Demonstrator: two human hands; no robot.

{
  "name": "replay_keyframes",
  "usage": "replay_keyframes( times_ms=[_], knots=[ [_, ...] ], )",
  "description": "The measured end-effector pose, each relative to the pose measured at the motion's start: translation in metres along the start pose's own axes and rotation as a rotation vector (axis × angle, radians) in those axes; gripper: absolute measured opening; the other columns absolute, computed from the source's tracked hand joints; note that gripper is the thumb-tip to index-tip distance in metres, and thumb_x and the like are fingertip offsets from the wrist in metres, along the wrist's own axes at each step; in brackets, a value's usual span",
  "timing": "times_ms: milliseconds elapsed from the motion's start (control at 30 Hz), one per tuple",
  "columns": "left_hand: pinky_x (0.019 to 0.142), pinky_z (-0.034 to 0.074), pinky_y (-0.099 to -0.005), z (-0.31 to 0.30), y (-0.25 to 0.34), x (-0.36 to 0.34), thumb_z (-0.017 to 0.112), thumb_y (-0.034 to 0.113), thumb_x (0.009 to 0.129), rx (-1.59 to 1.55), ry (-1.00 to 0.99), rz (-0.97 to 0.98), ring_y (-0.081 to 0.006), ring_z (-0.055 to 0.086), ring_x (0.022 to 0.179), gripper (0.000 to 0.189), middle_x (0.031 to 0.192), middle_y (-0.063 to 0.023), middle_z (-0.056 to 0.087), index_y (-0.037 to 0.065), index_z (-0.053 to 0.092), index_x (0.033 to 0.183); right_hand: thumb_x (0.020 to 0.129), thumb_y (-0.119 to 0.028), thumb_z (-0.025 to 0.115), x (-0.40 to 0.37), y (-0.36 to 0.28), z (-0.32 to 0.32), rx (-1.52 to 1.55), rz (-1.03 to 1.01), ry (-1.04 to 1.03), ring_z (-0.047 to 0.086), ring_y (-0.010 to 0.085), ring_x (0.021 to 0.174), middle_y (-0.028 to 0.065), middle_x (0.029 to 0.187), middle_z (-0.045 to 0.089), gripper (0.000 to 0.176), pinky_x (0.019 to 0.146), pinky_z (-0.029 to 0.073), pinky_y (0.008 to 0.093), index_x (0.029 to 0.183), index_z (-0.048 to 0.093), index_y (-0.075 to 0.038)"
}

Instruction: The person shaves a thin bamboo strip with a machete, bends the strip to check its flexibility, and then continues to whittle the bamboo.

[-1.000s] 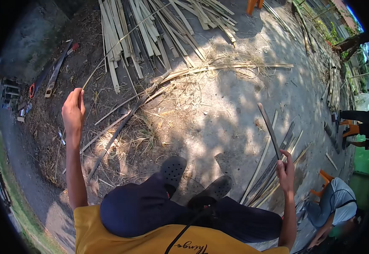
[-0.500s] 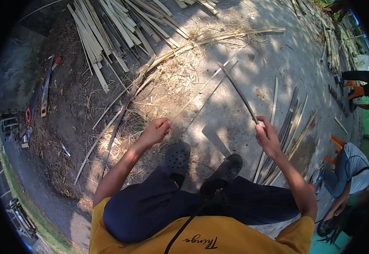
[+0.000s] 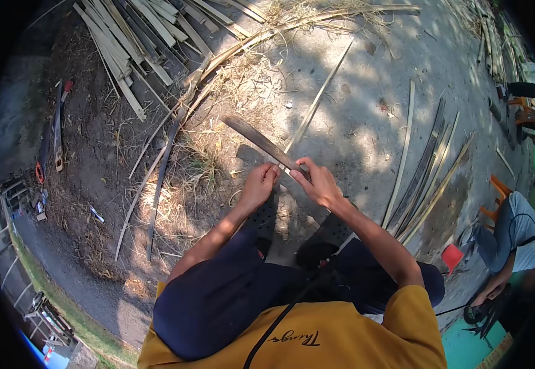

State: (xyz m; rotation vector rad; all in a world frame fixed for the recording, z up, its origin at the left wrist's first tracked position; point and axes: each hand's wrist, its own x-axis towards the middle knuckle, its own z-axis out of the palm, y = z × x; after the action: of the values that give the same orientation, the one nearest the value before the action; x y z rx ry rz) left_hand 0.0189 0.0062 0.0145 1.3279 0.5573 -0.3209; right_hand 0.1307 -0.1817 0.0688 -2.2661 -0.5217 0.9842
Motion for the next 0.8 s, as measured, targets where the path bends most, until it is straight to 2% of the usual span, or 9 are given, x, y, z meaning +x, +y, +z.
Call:
replay_keyframes(
  times_ms=[167,267,367,400,600,667,700,733,800],
  knots=[
    [0.055,0.035,-0.0273,0.005,0.006,-0.006,0.052,0.024,0.110,0.188,0.159,0.100,-0.0059,0.042,0.061,0.029,0.069,0.0043,0.049,0.006,0.060,0.090,0.099,-0.056,0.066,0.012,0.007,0.004,-0.011,-0.079,0.053,0.067,0.0418,0.059,0.0173,0.060,0.064,0.051,0.059,0.050,0.0507,0.116,0.060,-0.008],
    [0.059,0.039,-0.0294,0.002,0.012,-0.008,0.051,0.023,0.110,0.266,0.162,0.033,-0.0080,0.047,0.065,0.028,0.070,0.0021,0.051,0.005,0.061,0.092,0.099,-0.056,0.066,0.014,0.011,0.013,-0.137,-0.100,0.089,0.068,0.0463,0.064,0.0195,0.061,0.065,0.051,0.061,0.052,0.0542,0.117,0.060,-0.009],
    [0.060,0.040,-0.0303,0.002,-0.005,-0.001,0.051,0.022,0.110,0.253,0.191,0.045,-0.0087,0.047,0.065,0.028,0.070,0.0011,0.052,0.004,0.063,0.093,0.098,-0.056,0.066,0.006,0.004,0.022,-0.005,-0.095,0.071,0.069,0.0496,0.067,0.0213,0.062,0.065,0.050,0.062,0.053,0.0568,0.118,0.059,-0.010],
    [0.060,0.040,-0.0303,0.002,0.000,0.000,0.051,0.022,0.110,0.255,0.191,0.045,-0.0087,0.047,0.065,0.028,0.070,0.0011,0.052,0.004,0.063,0.093,0.099,-0.055,0.065,0.005,0.003,0.023,-0.026,-0.153,0.090,0.068,0.0491,0.066,0.0209,0.062,0.065,0.050,0.061,0.052,0.0567,0.120,0.057,-0.011],
    [0.060,0.040,-0.0306,-0.002,0.011,-0.005,0.050,0.019,0.110,0.353,0.202,0.015,-0.0092,0.049,0.063,0.027,0.070,0.0021,0.052,0.004,0.063,0.092,0.099,-0.055,0.065,0.012,-0.004,0.012,-0.117,-0.143,0.067,0.068,0.0477,0.066,0.0199,0.062,0.065,0.049,0.061,0.051,0.0563,0.120,0.056,-0.012],
    [0.052,0.036,-0.0284,-0.007,0.003,-0.006,0.049,0.021,0.112,0.286,0.161,0.069,-0.0063,0.045,0.056,0.028,0.068,0.0045,0.048,0.006,0.060,0.091,0.099,-0.055,0.065,0.020,-0.003,0.008,-0.126,-0.135,0.057,0.068,0.0477,0.066,0.0198,0.062,0.065,0.050,0.061,0.051,0.0563,0.120,0.056,-0.011],
    [0.052,0.036,-0.0284,-0.006,0.009,-0.012,0.049,0.021,0.112,0.285,0.163,0.067,-0.0063,0.045,0.056,0.028,0.068,0.0045,0.048,0.006,0.060,0.091,0.099,-0.055,0.064,0.026,0.000,0.006,-0.119,-0.114,0.130,0.069,0.0476,0.067,0.0195,0.063,0.066,0.050,0.062,0.051,0.0564,0.121,0.057,-0.010],
    [0.048,0.032,-0.0266,-0.007,0.015,-0.016,0.049,0.022,0.112,0.141,0.101,-0.001,-0.0044,0.040,0.053,0.027,0.068,0.0055,0.046,0.008,0.058,0.091,0.100,-0.055,0.064,0.030,0.002,0.006,-0.110,-0.094,0.207,0.069,0.0475,0.068,0.0191,0.063,0.066,0.050,0.063,0.051,0.0565,0.121,0.057,-0.010],
    [0.042,0.022,-0.0219,-0.006,0.026,-0.019,0.047,0.023,0.113,-0.084,0.019,-0.092,-0.0004,0.029,0.049,0.023,0.067,0.0080,0.040,0.011,0.055,0.094,0.100,-0.055,0.063,0.026,-0.005,0.004,-0.075,-0.060,0.167,0.069,0.0476,0.069,0.0190,0.063,0.067,0.050,0.064,0.051,0.0567,0.121,0.058,-0.009]
  ],
)
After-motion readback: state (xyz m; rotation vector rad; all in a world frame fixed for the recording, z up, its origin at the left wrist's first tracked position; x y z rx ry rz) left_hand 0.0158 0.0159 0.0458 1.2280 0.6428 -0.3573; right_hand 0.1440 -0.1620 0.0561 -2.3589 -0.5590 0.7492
